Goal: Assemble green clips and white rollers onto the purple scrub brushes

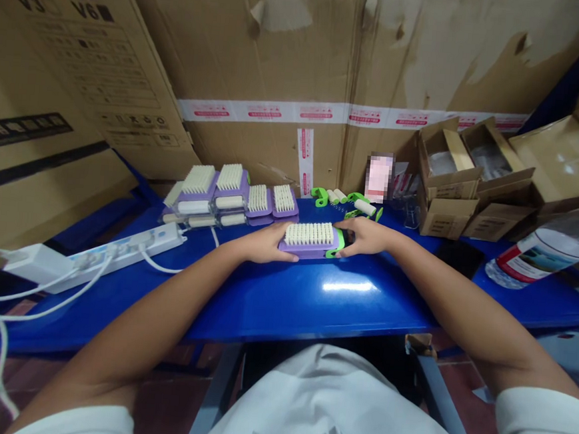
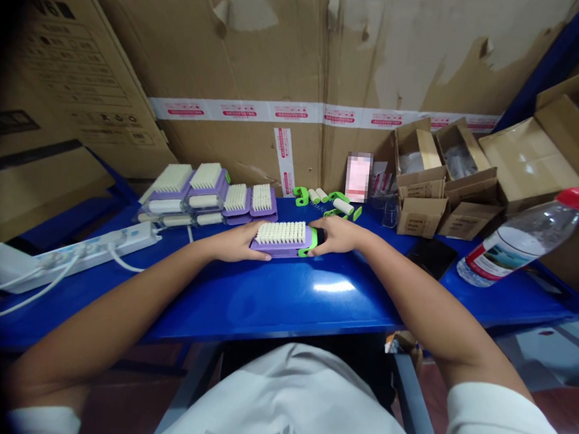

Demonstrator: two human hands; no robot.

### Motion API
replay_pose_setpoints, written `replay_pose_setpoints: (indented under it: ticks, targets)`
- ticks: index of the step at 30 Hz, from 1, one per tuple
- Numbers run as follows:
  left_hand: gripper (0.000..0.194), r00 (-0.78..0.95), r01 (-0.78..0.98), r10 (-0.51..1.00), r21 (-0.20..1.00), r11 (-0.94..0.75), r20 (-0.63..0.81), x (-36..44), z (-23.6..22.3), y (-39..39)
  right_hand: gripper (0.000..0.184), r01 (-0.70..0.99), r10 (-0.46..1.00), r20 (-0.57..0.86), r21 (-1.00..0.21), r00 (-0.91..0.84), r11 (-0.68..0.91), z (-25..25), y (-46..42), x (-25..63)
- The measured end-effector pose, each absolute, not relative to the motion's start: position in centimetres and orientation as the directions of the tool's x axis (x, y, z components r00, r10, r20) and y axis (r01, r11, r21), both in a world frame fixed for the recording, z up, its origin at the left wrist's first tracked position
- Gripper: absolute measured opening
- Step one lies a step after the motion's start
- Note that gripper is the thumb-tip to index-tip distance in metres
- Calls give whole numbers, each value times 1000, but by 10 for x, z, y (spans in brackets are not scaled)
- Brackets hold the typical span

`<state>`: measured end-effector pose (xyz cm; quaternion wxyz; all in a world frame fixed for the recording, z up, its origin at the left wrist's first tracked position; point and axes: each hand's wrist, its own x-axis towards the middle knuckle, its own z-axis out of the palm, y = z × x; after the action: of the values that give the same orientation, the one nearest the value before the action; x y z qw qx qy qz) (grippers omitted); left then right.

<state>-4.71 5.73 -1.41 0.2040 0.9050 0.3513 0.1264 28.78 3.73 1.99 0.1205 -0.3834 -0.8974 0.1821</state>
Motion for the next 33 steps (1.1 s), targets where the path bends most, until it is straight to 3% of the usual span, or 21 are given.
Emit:
replay_pose_setpoints:
  ticks: [33]
  targets:
    - [92,724,572,684,474,-670,93,-47,-14,57,81,650,731,84,-398,-677,648,19,38,287]
